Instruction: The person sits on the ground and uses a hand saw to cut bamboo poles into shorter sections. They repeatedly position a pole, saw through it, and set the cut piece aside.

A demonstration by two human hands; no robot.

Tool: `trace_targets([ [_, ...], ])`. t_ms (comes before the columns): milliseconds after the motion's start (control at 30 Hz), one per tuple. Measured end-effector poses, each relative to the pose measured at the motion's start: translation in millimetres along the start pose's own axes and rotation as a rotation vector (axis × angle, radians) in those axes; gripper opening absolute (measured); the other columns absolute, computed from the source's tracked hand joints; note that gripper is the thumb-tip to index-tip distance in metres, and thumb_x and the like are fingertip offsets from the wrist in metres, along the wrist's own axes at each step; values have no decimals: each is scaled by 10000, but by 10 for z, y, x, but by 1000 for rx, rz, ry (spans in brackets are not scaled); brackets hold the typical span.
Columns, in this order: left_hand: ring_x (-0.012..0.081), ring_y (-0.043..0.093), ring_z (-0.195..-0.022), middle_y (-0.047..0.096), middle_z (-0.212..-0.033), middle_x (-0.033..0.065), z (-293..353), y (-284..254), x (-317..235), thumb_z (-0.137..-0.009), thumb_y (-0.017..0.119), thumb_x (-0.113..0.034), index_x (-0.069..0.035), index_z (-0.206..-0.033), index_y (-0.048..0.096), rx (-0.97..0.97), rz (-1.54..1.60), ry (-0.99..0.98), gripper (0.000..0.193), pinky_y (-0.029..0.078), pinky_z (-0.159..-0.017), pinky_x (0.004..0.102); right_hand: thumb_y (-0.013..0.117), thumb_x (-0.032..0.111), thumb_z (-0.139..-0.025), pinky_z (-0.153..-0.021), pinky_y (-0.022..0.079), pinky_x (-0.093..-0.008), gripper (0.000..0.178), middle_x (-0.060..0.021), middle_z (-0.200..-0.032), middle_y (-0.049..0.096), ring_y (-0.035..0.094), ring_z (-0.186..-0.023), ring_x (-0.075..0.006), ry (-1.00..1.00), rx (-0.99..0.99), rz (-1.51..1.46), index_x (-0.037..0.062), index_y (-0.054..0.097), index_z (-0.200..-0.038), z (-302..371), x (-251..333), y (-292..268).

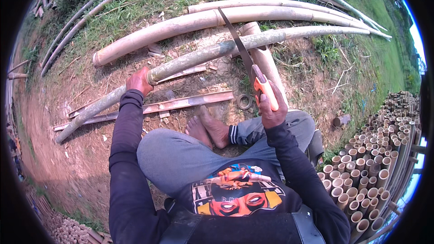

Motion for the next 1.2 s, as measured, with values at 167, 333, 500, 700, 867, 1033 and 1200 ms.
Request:
trace_targets([
  [167,361,709,-1030,735,-1060,128,-22,31,1,-682,883,-160,-132,-1097,629,28,-19,-11,487,538,-916,473,618,355,-1018,-808,564,-293,602,-166,-1250,681,682,-954,-171,-60,-4,117,-97,534,-1407,700,543,-428],
  [333,367,709,-1035,736,-1077,140,1,101,10,-665,900,-186,-126,-1095,625,30,-25,-2,514,542,-920,477,644,181,-1012,-745,557,-268,440,-147,-1213,689,679,-890,-126,111,13,25,-31,583,-1393,-326,-108,141],
  [500,342,689,-1109,715,-1167,142,165,6,-200,-660,920,-277,-109,-1220,598,-178,-104,159,667,522,-979,458,682,153,-999,-534,496,-218,395,-68,-1036,678,642,-705,-67,145,34,-163,-2,590,-1351,-1018,-293,447],
  [700,330,678,-1133,700,-1169,145,47,184,-359,-736,875,-255,-101,-1281,587,-29,-68,77,635,527,-981,456,698,181,-1000,-653,538,-236,487,-77,-1068,667,613,-800,-76,-23,114,-184,-3,527,-1417,-805,18,466],
  [867,334,683,-1120,706,-1140,150,78,123,-399,-733,872,-232,-95,-1230,599,-27,-69,66,583,534,-963,457,683,188,-1010,-612,493,-216,448,-82,-1091,670,587,-714,-58,-69,22,-100,-17,559,-1388,-717,12,364],
  [1033,339,689,-1102,712,-1117,148,58,131,-402,-727,871,-224,-94,-1194,605,-33,-80,77,552,533,-953,471,649,229,-1008,-588,492,-220,508,-117,-1126,684,553,-626,-44,-22,0,-34,-62,527,-1407,534,352,-411],
  [1200,340,691,-1098,713,-1117,143,42,184,-379,-730,866,-219,-96,-1182,607,-59,-76,77,536,533,-946,483,632,208,-1020,-574,480,-213,515,-120,-1119,696,522,-593,-38,-35,-14,-82,-68,501,-1436,356,229,-191],
])
Point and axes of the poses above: each hand's wrist, its own z-axis away from the middle knuckle, its own y-axis out of the palm, x = y × z, the point moved 6 cm from there along -z, towards the middle knuckle
